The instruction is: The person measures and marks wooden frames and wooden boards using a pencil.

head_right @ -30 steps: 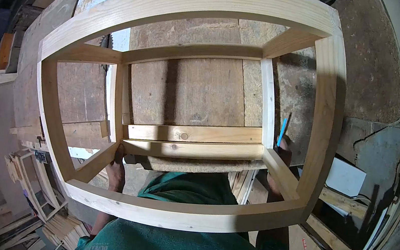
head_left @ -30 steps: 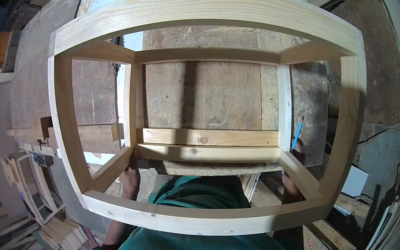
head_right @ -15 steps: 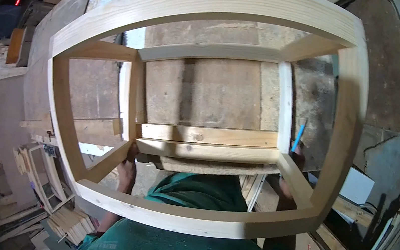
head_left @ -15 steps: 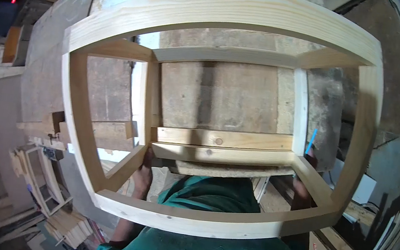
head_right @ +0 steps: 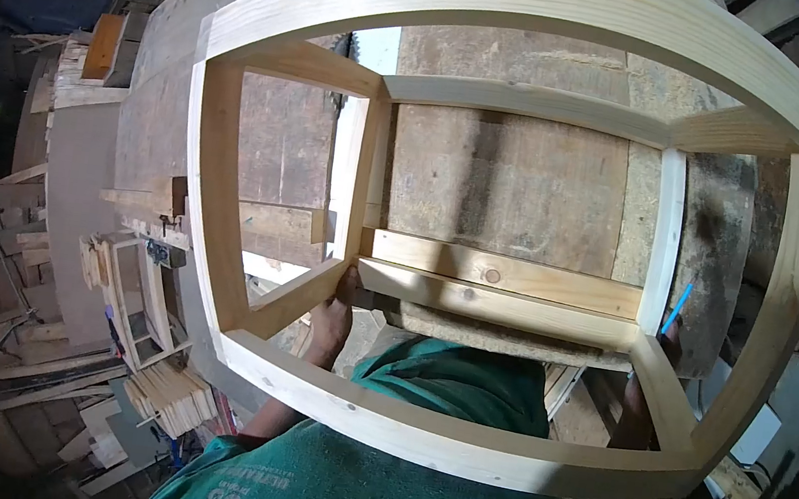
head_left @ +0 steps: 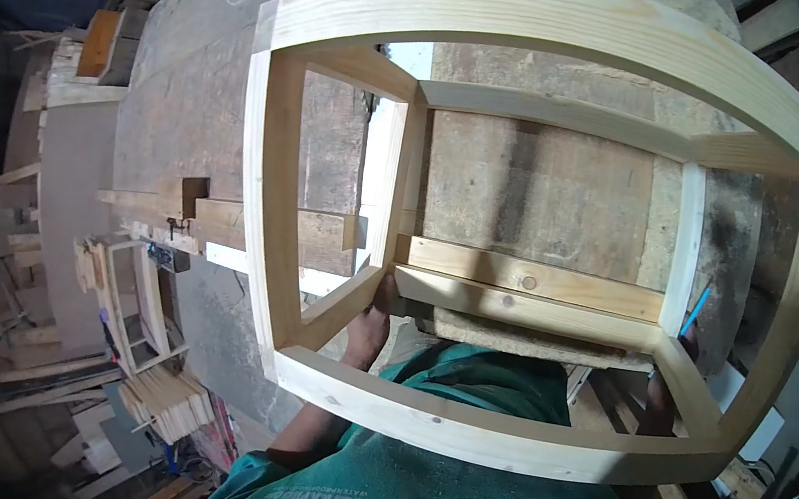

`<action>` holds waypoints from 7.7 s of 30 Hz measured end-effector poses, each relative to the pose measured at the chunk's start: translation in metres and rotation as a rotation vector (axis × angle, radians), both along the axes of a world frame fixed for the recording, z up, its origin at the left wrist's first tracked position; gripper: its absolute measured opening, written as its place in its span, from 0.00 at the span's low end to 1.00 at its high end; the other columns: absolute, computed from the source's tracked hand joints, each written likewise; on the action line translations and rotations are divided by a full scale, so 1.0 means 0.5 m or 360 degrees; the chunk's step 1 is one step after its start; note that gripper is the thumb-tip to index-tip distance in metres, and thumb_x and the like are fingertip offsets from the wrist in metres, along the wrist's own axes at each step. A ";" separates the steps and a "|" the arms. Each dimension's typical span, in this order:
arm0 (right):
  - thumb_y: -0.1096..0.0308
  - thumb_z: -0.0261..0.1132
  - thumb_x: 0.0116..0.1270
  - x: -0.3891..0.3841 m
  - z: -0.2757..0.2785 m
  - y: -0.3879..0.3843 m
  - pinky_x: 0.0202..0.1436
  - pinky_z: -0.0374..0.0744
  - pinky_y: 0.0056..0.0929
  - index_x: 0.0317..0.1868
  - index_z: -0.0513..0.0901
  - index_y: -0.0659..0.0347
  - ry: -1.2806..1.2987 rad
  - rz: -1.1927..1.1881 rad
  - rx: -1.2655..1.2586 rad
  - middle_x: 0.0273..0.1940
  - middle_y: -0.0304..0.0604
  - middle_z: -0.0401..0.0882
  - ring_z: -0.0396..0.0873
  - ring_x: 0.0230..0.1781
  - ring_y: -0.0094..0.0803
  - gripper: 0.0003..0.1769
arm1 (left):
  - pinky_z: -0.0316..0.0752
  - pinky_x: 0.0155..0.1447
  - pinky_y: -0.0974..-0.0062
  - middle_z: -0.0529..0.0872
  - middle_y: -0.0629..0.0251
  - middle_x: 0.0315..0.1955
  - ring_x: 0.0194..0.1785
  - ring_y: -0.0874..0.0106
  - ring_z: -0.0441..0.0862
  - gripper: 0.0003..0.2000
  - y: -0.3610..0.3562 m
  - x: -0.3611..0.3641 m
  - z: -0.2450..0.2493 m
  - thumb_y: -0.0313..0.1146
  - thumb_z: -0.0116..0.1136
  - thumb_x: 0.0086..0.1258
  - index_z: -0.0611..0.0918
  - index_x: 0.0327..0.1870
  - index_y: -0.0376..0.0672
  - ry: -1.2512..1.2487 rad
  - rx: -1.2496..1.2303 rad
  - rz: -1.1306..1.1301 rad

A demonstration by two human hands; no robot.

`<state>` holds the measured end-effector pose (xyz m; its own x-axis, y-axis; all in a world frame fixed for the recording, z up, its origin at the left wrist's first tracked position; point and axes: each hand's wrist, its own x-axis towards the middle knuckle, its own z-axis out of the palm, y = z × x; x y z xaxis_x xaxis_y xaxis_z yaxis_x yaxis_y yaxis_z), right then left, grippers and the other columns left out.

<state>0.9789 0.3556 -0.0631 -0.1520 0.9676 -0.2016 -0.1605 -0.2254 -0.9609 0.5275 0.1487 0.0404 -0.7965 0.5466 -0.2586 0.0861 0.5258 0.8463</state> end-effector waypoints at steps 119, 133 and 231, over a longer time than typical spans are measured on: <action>0.61 0.58 0.73 0.047 -0.047 -0.002 0.59 0.73 0.27 0.70 0.63 0.60 0.0099 0.0242 0.0207 0.55 0.42 0.76 0.74 0.53 0.29 0.28 | 0.73 0.43 0.81 0.81 0.68 0.39 0.40 0.79 0.75 0.19 0.016 0.026 -0.020 0.44 0.59 0.72 0.79 0.52 0.36 -0.0312 0.0185 0.0375; 0.60 0.64 0.68 0.202 -0.205 -0.026 0.60 0.71 0.37 0.64 0.70 0.57 -0.0912 -0.0151 0.0239 0.56 0.46 0.76 0.74 0.56 0.41 0.27 | 0.73 0.46 0.79 0.81 0.64 0.43 0.46 0.78 0.75 0.18 0.007 0.028 -0.054 0.40 0.56 0.74 0.77 0.55 0.35 -0.0279 0.0312 0.0394; 0.66 0.65 0.64 0.217 -0.171 -0.025 0.59 0.71 0.41 0.61 0.72 0.62 -0.1241 0.0252 0.0129 0.55 0.48 0.75 0.72 0.55 0.45 0.25 | 0.72 0.48 0.77 0.80 0.63 0.40 0.43 0.76 0.75 0.20 0.018 0.033 -0.051 0.44 0.58 0.73 0.78 0.49 0.31 -0.0257 0.0240 0.0527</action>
<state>1.0872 0.3430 -0.1488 -0.1329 0.9626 -0.2362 0.5925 -0.1139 -0.7975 0.5438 0.1575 0.0150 -0.8916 0.3086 -0.3314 -0.2078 0.3713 0.9050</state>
